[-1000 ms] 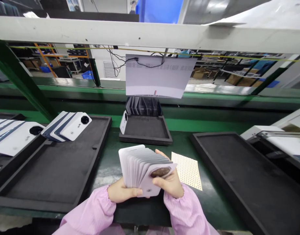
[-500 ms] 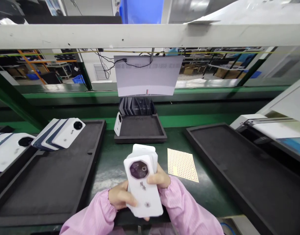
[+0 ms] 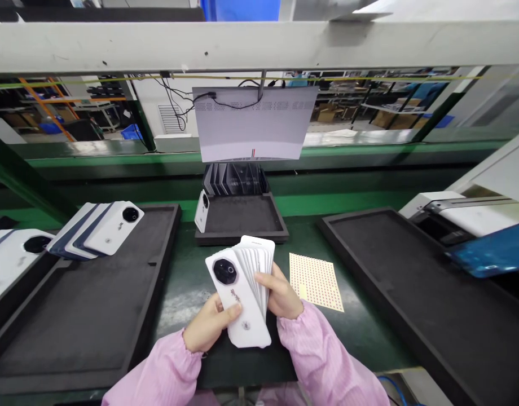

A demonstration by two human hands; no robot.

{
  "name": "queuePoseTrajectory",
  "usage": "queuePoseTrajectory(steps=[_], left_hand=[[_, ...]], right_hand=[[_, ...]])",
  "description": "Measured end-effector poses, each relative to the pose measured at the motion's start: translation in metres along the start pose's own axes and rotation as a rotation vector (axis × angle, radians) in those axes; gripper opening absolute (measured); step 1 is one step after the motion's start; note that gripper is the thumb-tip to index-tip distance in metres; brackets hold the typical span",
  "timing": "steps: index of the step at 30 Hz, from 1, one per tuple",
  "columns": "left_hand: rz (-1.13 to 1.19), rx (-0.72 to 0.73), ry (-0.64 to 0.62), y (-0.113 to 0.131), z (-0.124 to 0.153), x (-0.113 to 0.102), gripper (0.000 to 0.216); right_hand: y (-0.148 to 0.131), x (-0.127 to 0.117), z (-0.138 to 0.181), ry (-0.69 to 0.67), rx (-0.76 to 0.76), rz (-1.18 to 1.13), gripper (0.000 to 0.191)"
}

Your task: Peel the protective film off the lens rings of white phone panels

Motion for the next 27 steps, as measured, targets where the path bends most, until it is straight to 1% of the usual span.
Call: queuePoseTrajectory(steps=[2, 4, 7, 9, 12, 15, 18, 23, 27], left_hand=[[0.024, -0.025, -0.035, 0.002, 0.001, 0.0, 0.031], [0.045, -0.039, -0.052, 0.004, 0.002, 0.0, 0.029], [0.071, -0.042, -0.038, 0.007, 0.001, 0.001, 0.03], [0.082, -0.019, -0.026, 0.007, 0.001, 0.001, 0.032], [0.082, 0.025, -0.035, 0.008, 0.0, 0.0, 0.033], [0.087, 0.024, -0.046, 0.009, 0.001, -0.001, 0.032], [0.113, 0.012, -0.059, 0.008, 0.003, -0.002, 0.03], [0.163, -0.022, -0.093, 0.006, 0.004, -0.002, 0.028], [0.224, -0.041, -0.091, 0.006, 0.002, -0.002, 0.028]], right_hand=[[-0.003, -0.001, 0.002, 0.002, 0.007, -0.034, 0.041], [-0.006, -0.001, 0.003, 0.032, -0.003, -0.006, 0.041], [-0.009, 0.001, 0.003, 0.055, -0.03, 0.051, 0.046], [-0.009, 0.0, 0.002, 0.058, -0.047, 0.065, 0.048], [-0.008, -0.004, 0.002, 0.047, -0.045, 0.034, 0.048], [-0.008, -0.009, 0.003, 0.026, -0.014, -0.039, 0.052], [-0.01, -0.012, 0.003, 0.018, -0.021, -0.05, 0.056], [-0.014, -0.011, 0.003, 0.003, -0.069, 0.05, 0.052], [-0.014, -0.012, 0.0, 0.042, -0.06, 0.07, 0.044]])
Point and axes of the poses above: each hand's wrist, its own z-axis away from the middle knuckle, its own x-axis out of the palm, y = z × x, the point moved 1 cm from there along -z, towards the middle knuckle, and after that the axes turned 9 degrees about z, right-handed, at the moved point
